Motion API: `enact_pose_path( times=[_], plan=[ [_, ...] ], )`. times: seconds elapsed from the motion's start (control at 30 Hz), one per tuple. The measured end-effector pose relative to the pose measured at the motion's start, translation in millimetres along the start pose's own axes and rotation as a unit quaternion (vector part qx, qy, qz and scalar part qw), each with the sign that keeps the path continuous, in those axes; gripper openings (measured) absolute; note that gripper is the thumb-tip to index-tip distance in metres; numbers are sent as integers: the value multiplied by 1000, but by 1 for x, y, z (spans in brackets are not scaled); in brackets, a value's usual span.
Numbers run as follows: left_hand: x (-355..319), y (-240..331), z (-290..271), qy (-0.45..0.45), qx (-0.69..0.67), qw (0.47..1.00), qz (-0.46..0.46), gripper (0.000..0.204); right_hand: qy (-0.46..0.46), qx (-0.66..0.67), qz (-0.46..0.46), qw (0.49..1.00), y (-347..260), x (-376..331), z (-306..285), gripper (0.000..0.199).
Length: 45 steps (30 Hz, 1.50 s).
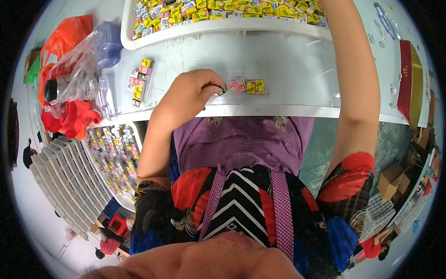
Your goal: Sorting and arranging small colorful toy blocks or erasers into sets on a workbench.
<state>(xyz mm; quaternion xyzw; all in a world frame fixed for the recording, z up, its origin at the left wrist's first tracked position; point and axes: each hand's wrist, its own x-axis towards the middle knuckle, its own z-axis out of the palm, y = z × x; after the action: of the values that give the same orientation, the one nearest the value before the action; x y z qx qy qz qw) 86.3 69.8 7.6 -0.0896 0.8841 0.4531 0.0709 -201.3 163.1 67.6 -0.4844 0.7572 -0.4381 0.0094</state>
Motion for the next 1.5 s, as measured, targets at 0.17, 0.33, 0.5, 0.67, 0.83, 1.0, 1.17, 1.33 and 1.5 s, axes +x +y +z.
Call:
enact_pose_path(
  times=[0.17, 0.33, 0.5, 0.67, 0.83, 1.0, 1.17, 1.33, 1.5],
  plan=[
    [-6, -8, 17, 74, 45, 996, 19, 9, -99, 16, 47, 994, -58, -99, 9, 14],
    [-4, -4, 25, 87, 87, 990, 65, 13, -85, 112, 104, 985, -61, -165, 47, 14],
    [-17, -15, 21, 121, -127, 984, -19, 17, -87, 69, 67, 992, -66, -180, 85, 13],
    [-37, -32, 13, 200, -263, 943, -48, 18, -119, 58, -10, 991, -68, -184, 113, 9],
    [-46, -29, 13, 209, -257, 940, -77, 18, -110, -68, -66, 989, -62, -189, 123, 12],
    [-43, -29, 22, 210, -73, 974, 38, 23, -88, -69, -32, 993, -61, -194, 98, 17],
    [-37, -20, 39, 189, 91, 970, 126, 32, -80, -161, 9, 984, -63, -215, 84, 26],
    [-34, -20, 47, 202, 131, 962, 127, 32, -74, -136, 16, 988, -66, -225, 90, 32],
    [-36, -15, 45, 191, 149, 961, 135, 31, -48, -136, 20, 989, -68, -231, 91, 34]
  ],
)
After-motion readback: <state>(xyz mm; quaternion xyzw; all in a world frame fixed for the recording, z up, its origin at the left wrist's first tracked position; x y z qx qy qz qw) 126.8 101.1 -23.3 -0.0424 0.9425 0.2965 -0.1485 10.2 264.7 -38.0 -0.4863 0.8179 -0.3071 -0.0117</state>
